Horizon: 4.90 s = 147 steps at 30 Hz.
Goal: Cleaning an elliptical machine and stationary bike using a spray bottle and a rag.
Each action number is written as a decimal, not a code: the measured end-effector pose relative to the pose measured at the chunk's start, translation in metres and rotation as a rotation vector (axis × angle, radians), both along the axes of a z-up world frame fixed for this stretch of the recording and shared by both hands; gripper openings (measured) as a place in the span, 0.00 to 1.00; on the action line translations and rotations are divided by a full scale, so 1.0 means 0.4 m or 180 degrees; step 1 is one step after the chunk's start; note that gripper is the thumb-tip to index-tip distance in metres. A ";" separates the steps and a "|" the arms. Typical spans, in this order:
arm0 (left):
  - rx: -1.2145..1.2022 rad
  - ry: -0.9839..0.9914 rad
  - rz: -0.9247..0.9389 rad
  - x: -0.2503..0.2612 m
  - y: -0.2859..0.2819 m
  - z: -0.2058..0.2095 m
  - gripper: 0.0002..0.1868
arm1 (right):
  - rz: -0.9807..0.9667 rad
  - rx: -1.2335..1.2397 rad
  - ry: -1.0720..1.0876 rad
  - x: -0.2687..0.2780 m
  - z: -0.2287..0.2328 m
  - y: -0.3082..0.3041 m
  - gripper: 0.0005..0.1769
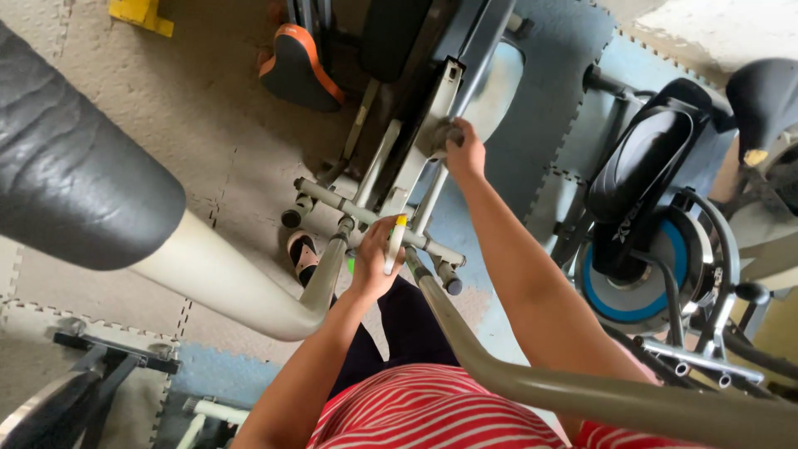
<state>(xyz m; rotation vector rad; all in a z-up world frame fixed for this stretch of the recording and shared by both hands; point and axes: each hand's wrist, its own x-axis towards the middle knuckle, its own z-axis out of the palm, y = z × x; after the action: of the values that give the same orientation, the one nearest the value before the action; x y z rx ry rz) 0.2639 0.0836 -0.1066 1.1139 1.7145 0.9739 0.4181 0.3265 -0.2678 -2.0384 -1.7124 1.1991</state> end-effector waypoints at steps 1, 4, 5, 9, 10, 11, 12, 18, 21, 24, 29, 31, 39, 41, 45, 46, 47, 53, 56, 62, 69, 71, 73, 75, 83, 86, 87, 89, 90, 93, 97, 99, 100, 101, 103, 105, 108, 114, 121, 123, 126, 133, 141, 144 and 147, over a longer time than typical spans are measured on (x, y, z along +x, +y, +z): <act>-0.0004 0.0006 0.0038 0.003 -0.005 -0.009 0.32 | 0.0038 -0.0004 0.0006 -0.007 -0.037 0.006 0.25; 0.0366 0.0244 0.0122 0.009 -0.024 -0.025 0.33 | 0.0819 0.0888 0.0713 -0.053 -0.081 -0.020 0.29; 0.0419 0.0349 0.0099 0.010 -0.029 -0.028 0.33 | 0.1178 0.0730 0.0171 -0.087 -0.055 -0.049 0.38; 0.0595 0.0325 0.0120 0.014 -0.053 -0.054 0.33 | 0.1607 0.1616 -0.0329 -0.135 0.010 -0.234 0.49; 0.0598 0.0327 0.0136 0.015 -0.060 -0.067 0.33 | 0.1622 0.1621 -0.0326 -0.137 0.032 -0.268 0.49; 0.0748 0.0375 0.0187 0.017 -0.067 -0.080 0.32 | 0.1686 0.1363 -0.0404 -0.139 0.054 -0.301 0.40; 0.0896 0.0428 0.0235 0.018 -0.076 -0.093 0.32 | 0.1746 0.1105 -0.0478 -0.141 0.076 -0.337 0.32; 0.1138 0.0526 0.0554 0.011 -0.074 -0.101 0.28 | 0.2172 0.0563 0.0864 -0.140 0.119 -0.346 0.18; 0.0905 0.0909 0.0683 -0.002 -0.050 -0.014 0.24 | 0.2378 0.0693 0.1220 -0.184 0.177 -0.314 0.26; 0.0349 0.1078 0.0670 -0.001 -0.052 0.006 0.23 | 0.3887 0.0834 0.0064 -0.221 0.115 -0.280 0.26; 0.0374 0.1008 0.0611 0.007 -0.068 0.024 0.23 | 0.4375 0.0426 -0.0871 -0.286 0.175 -0.179 0.29; 0.0383 0.0959 0.0573 0.011 -0.077 0.018 0.22 | 0.4298 0.0020 -0.1252 -0.316 0.186 -0.143 0.29; 0.0125 0.0175 0.0500 -0.002 -0.077 0.036 0.27 | 0.2951 0.0197 -0.2123 -0.269 0.084 -0.017 0.37; 0.0349 0.0371 0.0543 0.001 -0.072 0.039 0.27 | 0.2626 0.0563 -0.1792 -0.229 0.091 -0.034 0.35; 0.0437 0.0761 0.0380 -0.019 -0.043 0.064 0.25 | 0.1890 0.1293 -0.1237 -0.199 0.096 -0.101 0.34; 0.0441 0.0755 0.0369 -0.014 -0.046 0.045 0.25 | 0.1880 0.1291 -0.1245 -0.177 0.077 -0.140 0.34; 0.0662 0.0746 0.0419 -0.007 -0.048 0.025 0.27 | 0.1956 0.1700 -0.0866 -0.155 0.059 -0.179 0.31; 0.1187 0.0721 0.0471 0.004 -0.053 -0.028 0.32 | 0.2329 0.1723 0.0181 -0.083 0.145 -0.315 0.32; 0.1148 0.0695 0.0489 0.014 -0.062 -0.046 0.33 | 0.2544 0.1510 0.0572 -0.039 0.177 -0.313 0.33; 0.0778 0.0560 0.0666 0.044 -0.077 -0.080 0.30 | 0.2454 0.1743 0.0340 -0.006 0.147 -0.317 0.34; 0.0053 -0.0178 0.0725 0.040 -0.109 -0.058 0.23 | 0.0063 -0.1801 0.1866 0.049 0.097 -0.297 0.25; 0.0437 0.0046 0.0604 0.037 -0.130 -0.035 0.23 | -0.0286 -0.1938 0.2452 0.068 0.165 -0.307 0.24; 0.0856 0.0268 0.0472 0.039 -0.135 -0.008 0.22 | -0.0621 -0.2034 0.3046 0.099 0.208 -0.315 0.24; 0.0604 -0.0259 0.0492 0.043 -0.164 0.026 0.21 | -0.0403 -0.1407 0.2538 0.139 0.219 -0.363 0.28; 0.0613 0.0125 0.0068 0.113 -0.293 0.091 0.27 | -0.1766 -0.1676 0.3290 0.217 0.339 -0.598 0.20; 0.0809 0.0233 -0.0100 0.158 -0.332 0.121 0.27 | -0.1714 -0.1775 0.3686 0.206 0.404 -0.692 0.19; 0.0937 0.0479 -0.0194 0.175 -0.346 0.122 0.27 | -0.1626 -0.1760 0.3928 0.207 0.417 -0.722 0.19; 0.0910 0.0273 -0.0412 0.199 -0.372 0.152 0.25 | -0.1467 -0.1708 0.4116 0.219 0.440 -0.772 0.17; 0.0835 0.0063 -0.0606 0.214 -0.388 0.170 0.24 | -0.1311 -0.1703 0.4276 0.228 0.454 -0.802 0.16; -0.0168 0.0298 -0.0417 0.268 -0.417 0.204 0.25 | -0.0976 -0.1618 0.4250 0.236 0.569 -0.867 0.18; 0.0969 0.0869 -0.0481 0.317 -0.475 0.213 0.25 | -0.1404 -0.1394 0.4065 0.268 0.628 -0.944 0.19; 0.1289 0.0686 -0.0639 0.321 -0.473 0.294 0.22 | -0.1353 -0.1128 0.4378 0.281 0.649 -0.967 0.18; 0.1322 0.0681 -0.0710 0.330 -0.480 0.286 0.22 | -0.1395 -0.1059 0.4406 0.290 0.673 -0.976 0.18; 0.1439 0.0596 -0.0744 0.339 -0.484 0.279 0.24 | -0.1419 -0.1003 0.4333 0.299 0.698 -0.985 0.19; 0.1547 0.0491 -0.0830 0.368 -0.505 0.267 0.25 | -0.1497 -0.0922 0.4266 0.331 0.702 -1.019 0.20; 0.1506 0.0470 -0.0792 0.404 -0.511 0.260 0.22 | -0.1122 -0.0729 0.4341 0.370 0.659 -1.039 0.18; 0.1789 0.0588 -0.0704 0.455 -0.502 0.320 0.22 | -0.0638 -0.0250 0.3800 0.418 0.605 -1.036 0.16; 0.2106 0.1117 -0.0585 0.538 -0.417 0.343 0.24 | -0.0142 0.0056 0.3766 0.456 0.746 -0.959 0.28; 0.1924 0.1042 -0.0739 0.657 -0.255 0.373 0.29 | -0.0484 -0.0438 0.4224 0.591 0.776 -0.767 0.26; 0.1560 0.0832 -0.0690 0.697 -0.200 0.363 0.23 | -0.0421 -0.0494 0.4426 0.628 0.779 -0.708 0.22; 0.1538 0.0917 -0.0451 0.764 -0.110 0.372 0.25 | -0.0245 -0.0350 0.4364 0.698 0.748 -0.616 0.20; 0.1846 0.1331 -0.0312 0.897 0.067 0.405 0.30 | 0.0113 -0.0142 0.4157 0.798 0.894 -0.441 0.22; 0.2000 0.1867 -0.0164 0.947 0.200 0.399 0.31 | 0.1102 0.2133 0.2315 0.833 0.981 -0.328 0.33; 0.1928 0.1779 -0.0188 0.951 0.254 0.462 0.33 | 0.1066 0.2506 0.2273 0.841 0.991 -0.278 0.31; 0.1618 0.0275 -0.0071 0.967 0.330 0.418 0.30 | 0.1232 0.2758 0.1530 0.857 1.009 -0.211 0.36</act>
<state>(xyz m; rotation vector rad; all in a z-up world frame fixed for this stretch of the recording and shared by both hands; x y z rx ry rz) 0.6507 0.2154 0.0606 1.5103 1.5550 1.4123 0.7609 0.2421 0.1358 -0.8723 -1.9214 0.7212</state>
